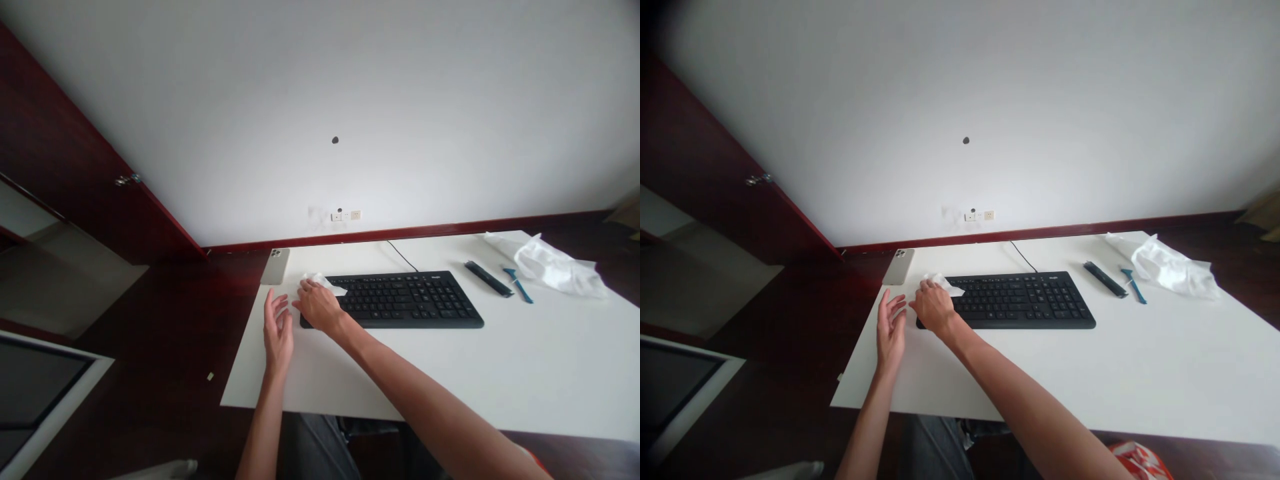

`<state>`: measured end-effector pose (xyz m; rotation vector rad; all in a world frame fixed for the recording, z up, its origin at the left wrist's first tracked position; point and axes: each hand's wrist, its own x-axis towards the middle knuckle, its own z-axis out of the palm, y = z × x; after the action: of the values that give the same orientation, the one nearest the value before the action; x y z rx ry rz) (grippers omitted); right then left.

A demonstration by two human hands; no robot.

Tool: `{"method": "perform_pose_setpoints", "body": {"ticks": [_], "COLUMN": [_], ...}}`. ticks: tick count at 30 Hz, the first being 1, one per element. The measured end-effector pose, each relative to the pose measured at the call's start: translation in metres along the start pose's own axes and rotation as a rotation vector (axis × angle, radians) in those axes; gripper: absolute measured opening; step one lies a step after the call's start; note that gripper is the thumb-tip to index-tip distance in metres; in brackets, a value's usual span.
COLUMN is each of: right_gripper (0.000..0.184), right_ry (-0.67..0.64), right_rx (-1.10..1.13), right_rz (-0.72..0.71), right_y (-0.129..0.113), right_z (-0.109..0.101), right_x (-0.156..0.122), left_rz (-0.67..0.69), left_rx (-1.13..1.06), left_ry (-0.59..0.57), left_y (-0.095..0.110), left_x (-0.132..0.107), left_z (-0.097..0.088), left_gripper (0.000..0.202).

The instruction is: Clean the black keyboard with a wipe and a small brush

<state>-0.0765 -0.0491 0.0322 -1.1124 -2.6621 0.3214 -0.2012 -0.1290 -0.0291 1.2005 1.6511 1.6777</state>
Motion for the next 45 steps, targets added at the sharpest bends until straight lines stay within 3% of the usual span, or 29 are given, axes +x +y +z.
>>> {"method": "perform_pose_setpoints", "body": {"ticks": [9,14,18,24,27,31,35,39,42,45], "right_gripper": [0.048,0.053,0.050,0.053,0.056,0.056,0.051,0.060,0.064,0.064], "right_ry": [0.074,0.107,0.144,0.269,0.336,0.341,0.226,0.120,0.108,0.147], "right_rx": [0.051,0.156,0.142,-0.001,-0.027,0.006,0.107,0.231,0.275,0.233], "right_rz": [-0.092,-0.047,0.050,0.324,0.433,0.415,0.272,0.197,0.233,0.334], "right_y": [-0.022,-0.016,0.011,0.087,0.111,0.098,0.045,0.001,-0.001,0.026], "right_z": [0.028,0.037,0.025,0.003,0.000,0.003,0.009,0.009,0.006,0.004], "right_x": [-0.064,-0.112,-0.157,-0.239,-0.264,-0.250,-0.197,-0.154,-0.155,-0.187], "left_rz": [-0.029,-0.011,-0.012,-0.038,-0.008,0.011,0.001,-0.015,-0.021,-0.016], "left_rx": [0.003,0.035,0.008,0.049,0.107,0.149,0.140,0.128,0.120,0.131], "left_ry": [0.058,0.033,0.025,-0.014,-0.054,-0.070,-0.051,-0.034,-0.036,-0.054], "left_y": [-0.002,-0.003,-0.002,-0.001,-0.001,-0.001,-0.002,-0.002,-0.002,-0.002], "left_x": [0.000,-0.001,-0.003,-0.004,-0.004,-0.003,-0.002,-0.002,-0.003,-0.003], "left_z": [-0.003,-0.002,-0.002,-0.001,0.000,0.001,0.000,-0.002,-0.002,-0.003], "left_gripper": [0.055,0.054,0.055,0.055,0.055,0.054,0.053,0.056,0.058,0.058]}}
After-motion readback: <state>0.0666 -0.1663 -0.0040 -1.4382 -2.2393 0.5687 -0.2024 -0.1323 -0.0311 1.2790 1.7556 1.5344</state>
